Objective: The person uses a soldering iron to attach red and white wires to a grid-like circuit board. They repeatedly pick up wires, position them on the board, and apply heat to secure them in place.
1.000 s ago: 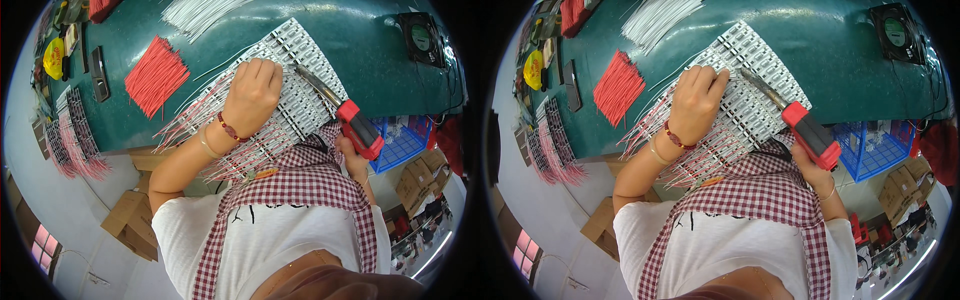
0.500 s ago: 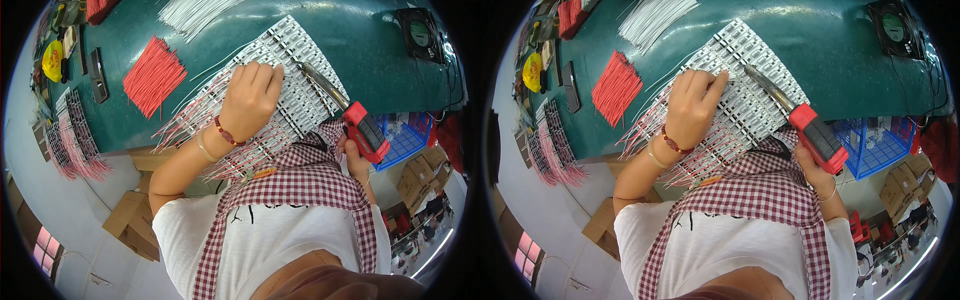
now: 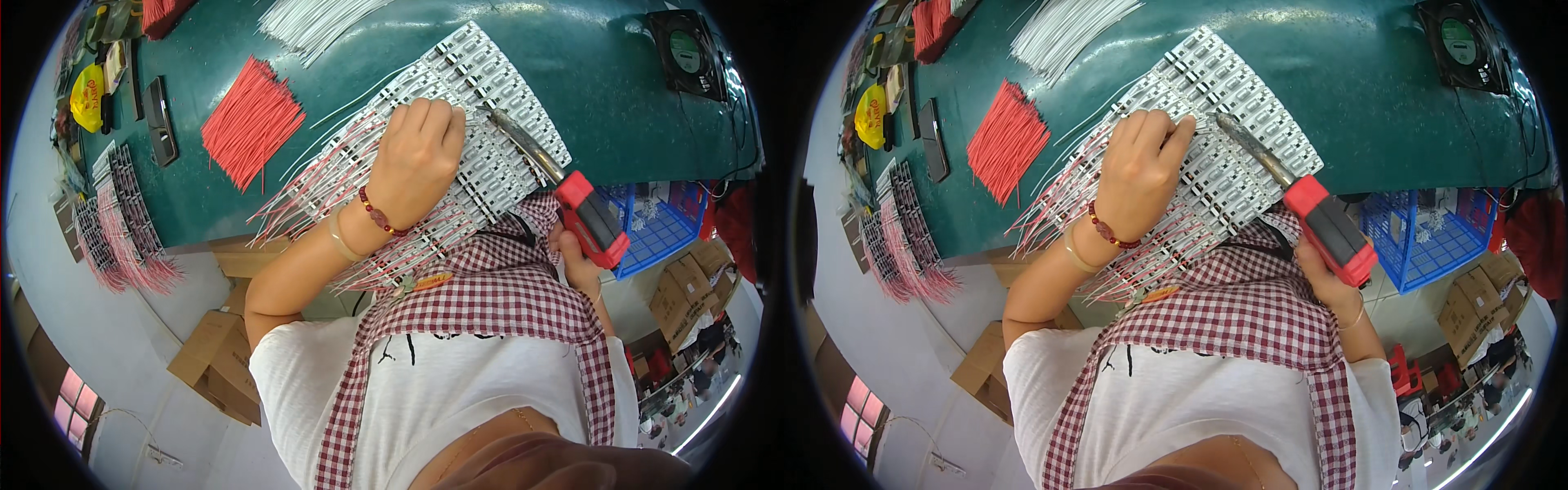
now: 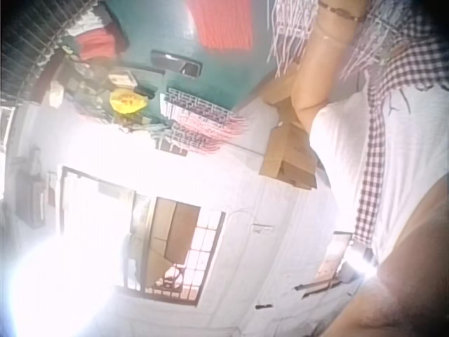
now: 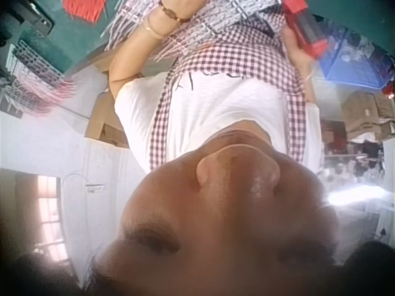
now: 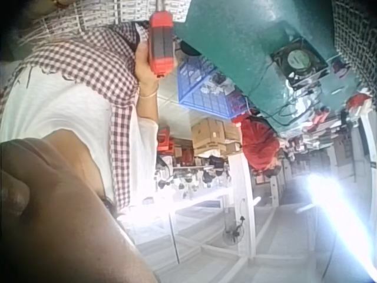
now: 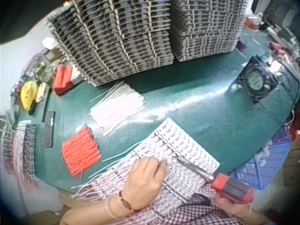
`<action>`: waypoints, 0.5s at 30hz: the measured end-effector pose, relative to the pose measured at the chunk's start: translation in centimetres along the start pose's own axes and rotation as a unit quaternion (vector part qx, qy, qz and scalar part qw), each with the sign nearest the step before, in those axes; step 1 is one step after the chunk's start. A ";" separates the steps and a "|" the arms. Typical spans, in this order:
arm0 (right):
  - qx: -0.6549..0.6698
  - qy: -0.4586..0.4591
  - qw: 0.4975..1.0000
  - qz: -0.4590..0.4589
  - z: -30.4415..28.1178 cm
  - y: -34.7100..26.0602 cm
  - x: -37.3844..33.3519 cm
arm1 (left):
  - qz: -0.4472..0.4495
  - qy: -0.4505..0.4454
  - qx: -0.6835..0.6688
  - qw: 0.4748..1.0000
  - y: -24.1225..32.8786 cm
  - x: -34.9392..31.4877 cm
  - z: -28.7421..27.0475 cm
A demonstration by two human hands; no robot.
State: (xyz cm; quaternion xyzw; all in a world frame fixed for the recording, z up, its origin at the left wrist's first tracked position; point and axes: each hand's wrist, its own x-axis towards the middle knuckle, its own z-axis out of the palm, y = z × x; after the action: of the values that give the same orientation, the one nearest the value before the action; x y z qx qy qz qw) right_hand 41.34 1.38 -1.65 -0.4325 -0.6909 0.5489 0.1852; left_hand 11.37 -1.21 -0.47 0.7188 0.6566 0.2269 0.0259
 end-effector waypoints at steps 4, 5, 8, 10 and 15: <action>0.047 0.014 0.999 0.020 0.0 -1.2 -0.1 | -0.002 -0.009 0.009 1.000 -0.1 0.0 -0.1; 0.070 0.009 0.997 0.029 0.0 -1.6 0.0 | -0.001 -0.010 0.012 1.000 -0.1 0.0 -0.1; 0.082 0.004 0.996 0.041 -0.1 -1.5 -0.3 | 0.004 -0.003 0.018 1.000 -0.1 -0.1 -0.1; 0.094 0.007 0.995 0.035 -0.2 -1.1 -0.6 | 0.018 0.006 0.015 1.000 0.2 -0.3 -0.5; 0.106 -0.005 0.992 0.061 -0.1 -0.5 -1.2 | 0.018 0.006 -0.011 1.000 0.7 -0.7 0.0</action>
State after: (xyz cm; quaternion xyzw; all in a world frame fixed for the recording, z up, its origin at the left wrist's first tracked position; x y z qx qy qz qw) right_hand 41.90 0.42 -0.89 -0.4492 -0.6018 0.6316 0.1927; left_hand 11.95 -1.98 -0.44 0.7290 0.6410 0.2387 0.0254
